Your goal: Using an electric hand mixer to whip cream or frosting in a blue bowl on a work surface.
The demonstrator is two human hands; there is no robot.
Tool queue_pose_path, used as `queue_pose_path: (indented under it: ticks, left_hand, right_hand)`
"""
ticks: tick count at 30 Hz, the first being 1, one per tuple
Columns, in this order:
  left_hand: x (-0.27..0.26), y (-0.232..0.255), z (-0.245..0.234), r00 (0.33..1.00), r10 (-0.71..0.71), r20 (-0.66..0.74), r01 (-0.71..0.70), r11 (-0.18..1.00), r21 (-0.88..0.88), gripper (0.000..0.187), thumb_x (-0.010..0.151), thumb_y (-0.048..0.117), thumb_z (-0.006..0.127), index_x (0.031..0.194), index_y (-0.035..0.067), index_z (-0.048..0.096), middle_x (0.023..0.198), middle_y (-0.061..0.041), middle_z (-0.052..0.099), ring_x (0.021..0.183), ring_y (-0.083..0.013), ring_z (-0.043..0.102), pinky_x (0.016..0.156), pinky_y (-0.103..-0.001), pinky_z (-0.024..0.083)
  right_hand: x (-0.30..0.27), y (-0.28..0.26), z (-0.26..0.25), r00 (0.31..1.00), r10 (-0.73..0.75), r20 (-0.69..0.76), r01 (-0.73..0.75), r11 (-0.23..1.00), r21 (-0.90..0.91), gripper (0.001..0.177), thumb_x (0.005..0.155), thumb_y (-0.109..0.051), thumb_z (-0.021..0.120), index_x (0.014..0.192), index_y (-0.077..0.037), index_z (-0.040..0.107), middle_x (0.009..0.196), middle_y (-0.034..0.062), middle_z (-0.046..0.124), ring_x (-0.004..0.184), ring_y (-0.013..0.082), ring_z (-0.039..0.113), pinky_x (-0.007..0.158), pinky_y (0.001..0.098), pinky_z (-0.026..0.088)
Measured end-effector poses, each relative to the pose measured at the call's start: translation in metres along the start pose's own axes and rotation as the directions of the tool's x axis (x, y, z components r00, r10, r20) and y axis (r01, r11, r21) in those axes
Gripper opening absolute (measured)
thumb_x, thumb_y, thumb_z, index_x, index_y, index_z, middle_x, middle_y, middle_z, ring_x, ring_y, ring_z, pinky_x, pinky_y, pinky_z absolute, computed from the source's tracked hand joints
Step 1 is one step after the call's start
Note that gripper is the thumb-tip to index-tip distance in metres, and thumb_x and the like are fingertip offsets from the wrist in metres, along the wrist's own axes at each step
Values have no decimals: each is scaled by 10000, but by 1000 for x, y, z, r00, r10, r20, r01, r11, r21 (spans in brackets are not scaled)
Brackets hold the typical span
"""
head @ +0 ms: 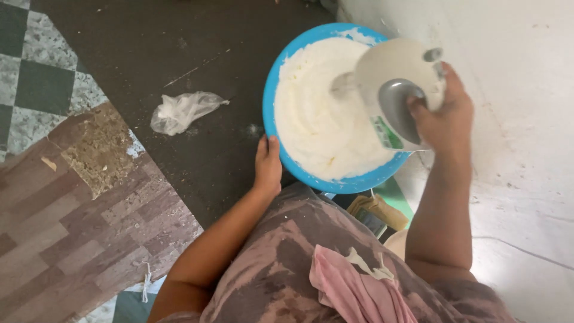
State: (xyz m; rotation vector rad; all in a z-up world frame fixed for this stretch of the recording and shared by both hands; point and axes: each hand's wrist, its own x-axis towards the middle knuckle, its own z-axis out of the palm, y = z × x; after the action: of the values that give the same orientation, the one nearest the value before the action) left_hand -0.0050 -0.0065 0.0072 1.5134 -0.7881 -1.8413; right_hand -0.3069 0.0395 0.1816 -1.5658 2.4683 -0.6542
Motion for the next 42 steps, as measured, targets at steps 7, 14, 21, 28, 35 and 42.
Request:
queue_pose_path:
  ticks: [7, 14, 21, 28, 35, 42]
  left_hand:
    - [34, 0, -7, 998, 3, 55, 0, 998, -56, 548, 994, 357, 530, 1492, 130, 536, 1483, -95, 608, 1323, -257, 601, 1085, -427, 537]
    - [13, 2, 1, 988, 140, -61, -139, 990, 16, 751, 942, 498, 552, 1576, 135, 376, 1646, -118, 383, 1476, -243, 418, 1182, -397, 390]
    - [3, 7, 5, 997, -63, 53, 68, 994, -88, 591, 1115, 327, 444, 1642, 161, 234, 1460, -191, 447, 1214, -406, 605, 845, -599, 630]
    - [55, 38, -3, 988, 119, 100, -122, 992, 19, 911, 867, 626, 539, 1605, 145, 306, 1590, -136, 465, 1412, -326, 531, 1095, -509, 550]
    - [81, 27, -4, 973, 176, 148, -153, 976, -155, 803, 929, 505, 572, 1584, 97, 350, 1529, -163, 534, 1368, -303, 579, 1103, -476, 564]
    - [92, 29, 3, 968, 228, 104, -213, 967, -138, 703, 985, 455, 525, 1572, 98, 377, 1473, -167, 587, 1330, -317, 610, 1078, -486, 589]
  right_hand:
    - [-45, 13, -27, 949, 278, 151, -278, 960, -16, 619, 865, -219, 694, 1465, -127, 575, 1440, 129, 609, 1291, 287, 553, 1034, 406, 392]
    - [-14, 13, -13, 994, 58, -92, -51, 996, 68, 554, 867, -69, 687, 1411, -54, 585, 1165, 179, 708, 1015, 397, 656, 851, 518, 510]
    - [-48, -17, -9, 1000, 16, 4, -16, 947, 320, 662, 793, -33, 823, 1421, 5, 618, 1356, 298, 623, 1285, 474, 560, 1119, 561, 408]
    - [-56, 22, -51, 935, 342, 94, -333, 938, -101, 601, 886, -167, 672, 1477, -107, 582, 1423, 181, 616, 1249, 390, 559, 1020, 481, 404]
    - [21, 52, 9, 989, 48, -138, -48, 999, 3, 554, 927, -7, 717, 1454, 48, 557, 1286, 279, 674, 1131, 462, 632, 953, 544, 496]
    - [78, -4, 90, 988, -81, 130, 57, 982, 182, 624, 915, -274, 760, 1461, -117, 503, 1325, 144, 664, 1137, 323, 653, 951, 443, 491]
